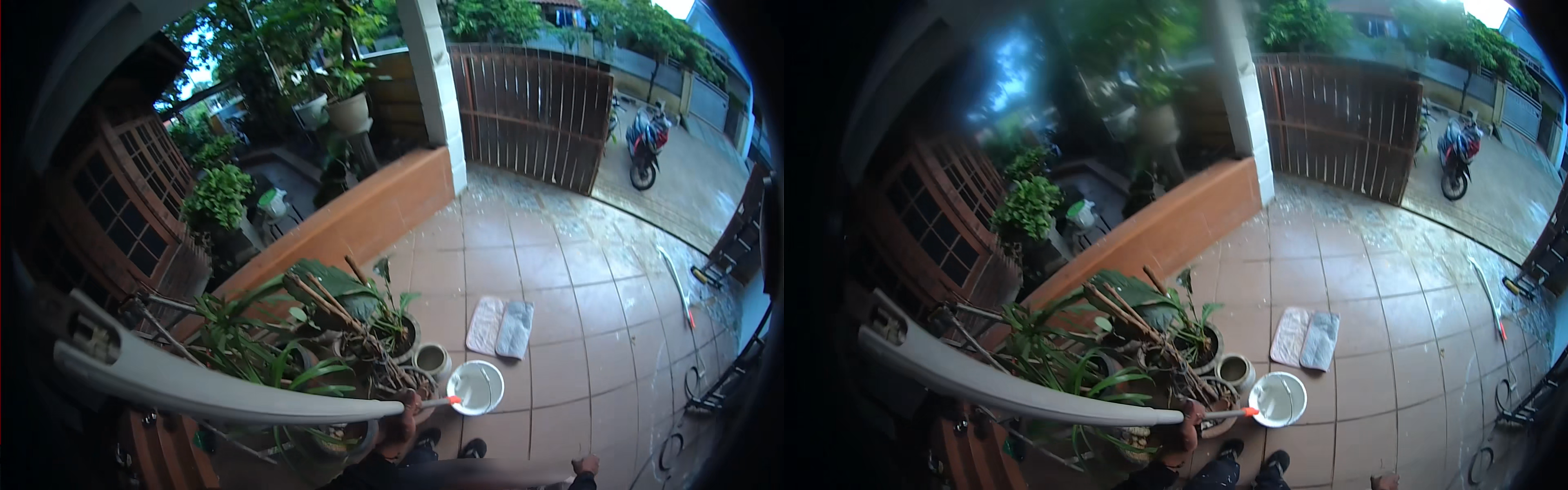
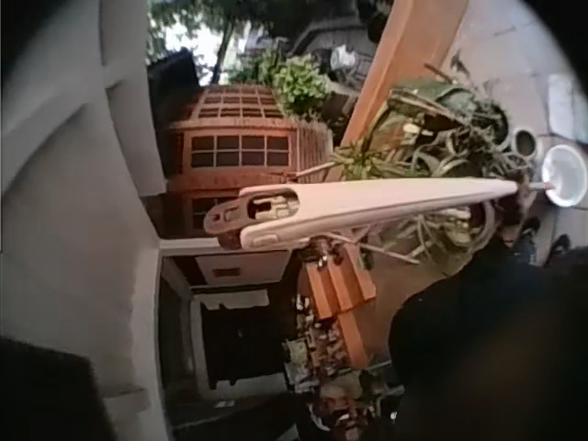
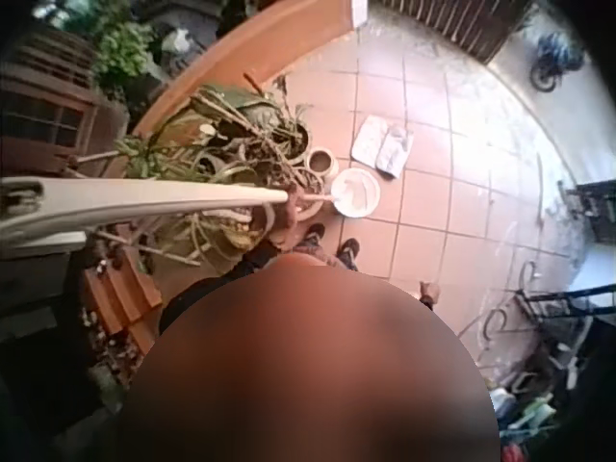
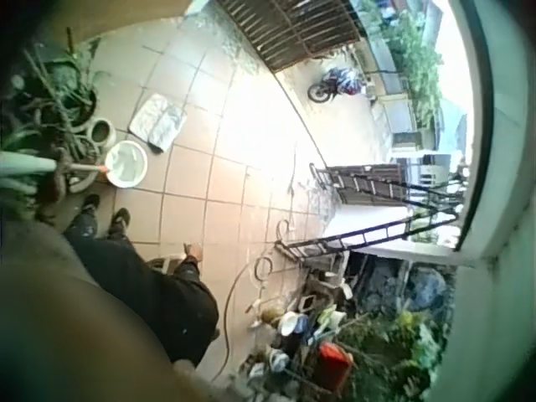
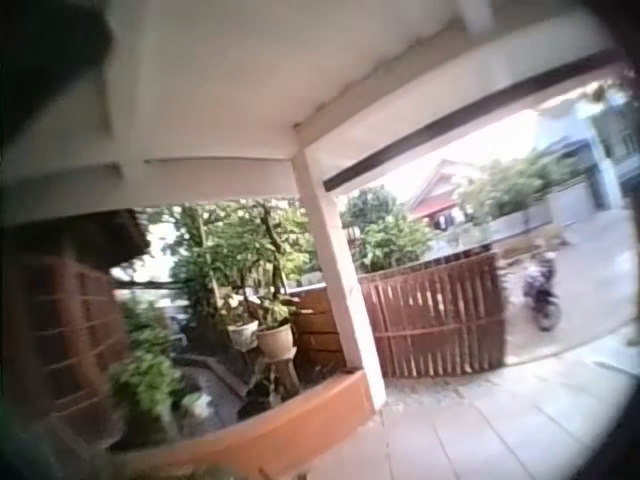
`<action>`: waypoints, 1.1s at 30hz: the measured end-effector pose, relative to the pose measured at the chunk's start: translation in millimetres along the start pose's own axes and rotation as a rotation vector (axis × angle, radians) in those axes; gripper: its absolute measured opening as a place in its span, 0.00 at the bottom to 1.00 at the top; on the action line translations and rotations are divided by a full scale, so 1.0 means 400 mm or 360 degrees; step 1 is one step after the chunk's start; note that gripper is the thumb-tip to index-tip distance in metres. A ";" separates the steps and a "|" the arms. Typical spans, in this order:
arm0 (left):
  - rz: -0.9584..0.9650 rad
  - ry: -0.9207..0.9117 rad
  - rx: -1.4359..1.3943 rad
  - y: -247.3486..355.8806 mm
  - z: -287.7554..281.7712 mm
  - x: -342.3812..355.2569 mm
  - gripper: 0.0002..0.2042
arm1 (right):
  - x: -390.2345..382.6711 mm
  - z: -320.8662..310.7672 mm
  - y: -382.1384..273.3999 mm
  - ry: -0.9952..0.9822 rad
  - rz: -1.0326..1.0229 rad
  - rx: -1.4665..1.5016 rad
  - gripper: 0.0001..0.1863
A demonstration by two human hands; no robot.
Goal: Painting the ceiling eaves of a house using a paint roller on an extension pole.
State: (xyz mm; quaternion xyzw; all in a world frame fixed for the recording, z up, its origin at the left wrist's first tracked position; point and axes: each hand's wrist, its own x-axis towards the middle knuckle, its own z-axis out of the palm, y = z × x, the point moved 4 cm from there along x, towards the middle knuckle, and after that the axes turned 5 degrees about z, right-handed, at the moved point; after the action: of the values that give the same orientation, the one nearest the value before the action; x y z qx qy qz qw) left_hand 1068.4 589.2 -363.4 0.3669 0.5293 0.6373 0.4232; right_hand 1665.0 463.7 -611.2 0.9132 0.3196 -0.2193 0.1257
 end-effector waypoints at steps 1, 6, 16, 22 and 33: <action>0.0069 -0.0060 0.0178 0.061 0.029 -0.002 0.22 | 0.056 0.062 0.036 -0.0124 -0.0042 0.0101 0.32; 0.0031 0.0250 0.0302 0.160 0.092 -0.093 0.23 | 0.118 0.210 -0.036 0.0113 -0.0780 -0.0200 0.36; -0.0054 0.0685 -0.0233 -0.058 0.020 -0.165 0.18 | 0.132 0.203 -0.296 -0.0881 -0.0786 0.0534 0.30; 0.0216 0.0688 -0.0278 0.111 0.047 -0.203 0.19 | -0.023 0.235 -0.405 -0.1604 -0.0660 0.0902 0.27; 0.0108 0.0409 -0.0311 0.040 -0.035 -0.235 0.13 | -0.790 0.068 -0.809 -0.2844 -0.0241 0.1581 0.28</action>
State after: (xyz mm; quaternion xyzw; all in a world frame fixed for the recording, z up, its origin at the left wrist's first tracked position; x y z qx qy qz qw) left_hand 1088.2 495.6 -351.9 0.2572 0.5020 0.7412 0.3640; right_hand 1228.6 533.9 -511.9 0.3427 0.0392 -0.9344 -0.0886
